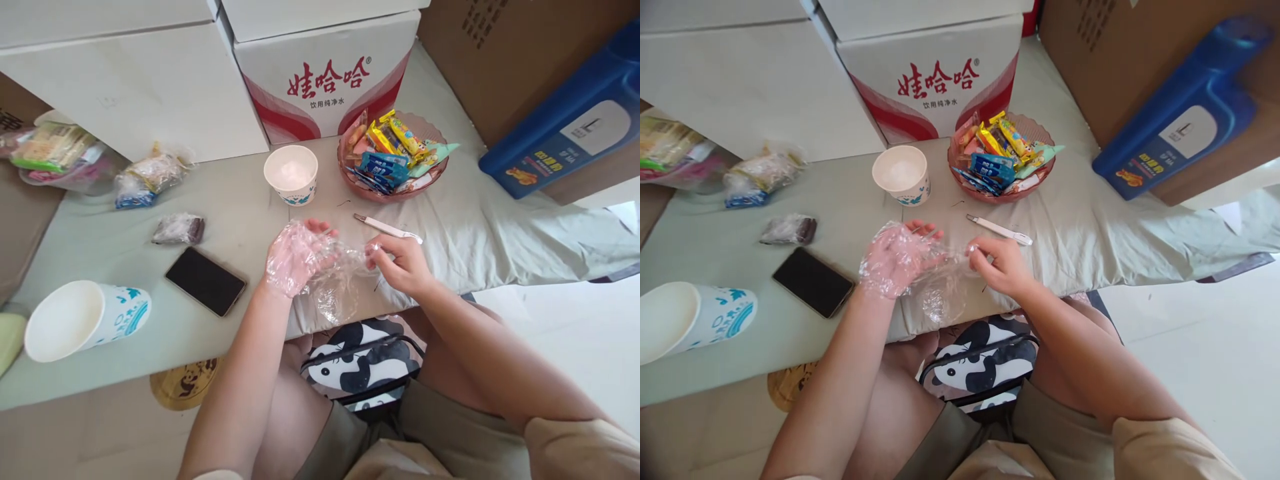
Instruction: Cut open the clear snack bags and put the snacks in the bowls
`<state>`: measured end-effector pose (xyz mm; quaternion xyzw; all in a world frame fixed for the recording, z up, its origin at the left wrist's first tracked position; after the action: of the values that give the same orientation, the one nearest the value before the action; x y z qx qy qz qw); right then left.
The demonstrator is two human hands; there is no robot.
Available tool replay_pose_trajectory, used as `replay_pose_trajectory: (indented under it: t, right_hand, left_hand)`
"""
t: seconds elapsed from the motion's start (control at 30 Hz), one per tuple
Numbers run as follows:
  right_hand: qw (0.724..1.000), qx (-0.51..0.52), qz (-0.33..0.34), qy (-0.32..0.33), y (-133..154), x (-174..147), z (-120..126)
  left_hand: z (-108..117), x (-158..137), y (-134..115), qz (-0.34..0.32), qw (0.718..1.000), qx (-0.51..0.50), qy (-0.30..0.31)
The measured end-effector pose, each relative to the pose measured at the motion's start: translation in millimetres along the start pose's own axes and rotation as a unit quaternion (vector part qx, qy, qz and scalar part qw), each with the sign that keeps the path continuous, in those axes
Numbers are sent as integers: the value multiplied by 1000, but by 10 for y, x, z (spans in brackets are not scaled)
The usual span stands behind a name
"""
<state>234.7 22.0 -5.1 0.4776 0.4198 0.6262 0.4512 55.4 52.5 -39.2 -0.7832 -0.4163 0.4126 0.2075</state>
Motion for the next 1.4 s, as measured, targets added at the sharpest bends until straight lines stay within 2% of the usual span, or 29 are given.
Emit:
replay_pose_trajectory:
  t: [0.07, 0.13, 0.2, 0.27, 0.4, 0.5, 0.7, 0.83, 1.03, 1.17, 1.33, 1.4]
  right_hand:
    - [990, 88, -70, -85, -134, 2, 117]
    - [960, 191, -120, -165, -274, 14, 202]
    - [932, 259, -151, -205, -376, 35, 230]
    - [923, 278, -179, -197, -433, 53, 200]
    - [937, 227, -228, -134, -470, 40, 88]
    - [949, 190, -201, -150, -439, 49, 135]
    - [949, 207, -123, -203, -357, 58, 360]
    - [964, 178, -93, -176, -279, 50, 405]
    - [975, 132, -56, -169, -233, 58, 509]
    - [973, 93, -60, -202, -256, 59, 604]
    - [967, 115, -64, -218, -251, 51, 623]
    - [967, 112, -62, -220, -265, 43, 630]
  left_hand:
    - [33, -25, -50, -3, 1000, 8, -8]
    - [16, -67, -81, -20, 999, 27, -2]
    - [-40, -102, -68, -35, 997, 63, 21]
    - [-71, -104, -5, -35, 992, 118, 31]
    - [7, -11, 89, -34, 971, 236, -18]
    - [39, 39, 30, -77, 960, 266, -37]
    - [187, -19, -227, -174, 932, 297, -116]
    - [315, -62, -370, -253, 903, 307, -162]
    - [375, -139, -506, -347, 858, 336, -174]
    - [396, -156, -528, -348, 855, 340, -178]
    - [333, -77, -403, -264, 875, 390, -106]
    - [335, -76, -393, -257, 874, 399, -104]
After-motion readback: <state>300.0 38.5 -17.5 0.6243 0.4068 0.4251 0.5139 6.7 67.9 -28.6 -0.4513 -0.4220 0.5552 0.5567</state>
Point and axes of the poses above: each hand's wrist, its own x-axis towards the middle knuckle, its own z-axis out of the back of the hand, y = z × x, the point moved 7 cm from there along x, towards the middle knuckle, and after that the axes turned 13 degrees about x, right-handed, at the moved point
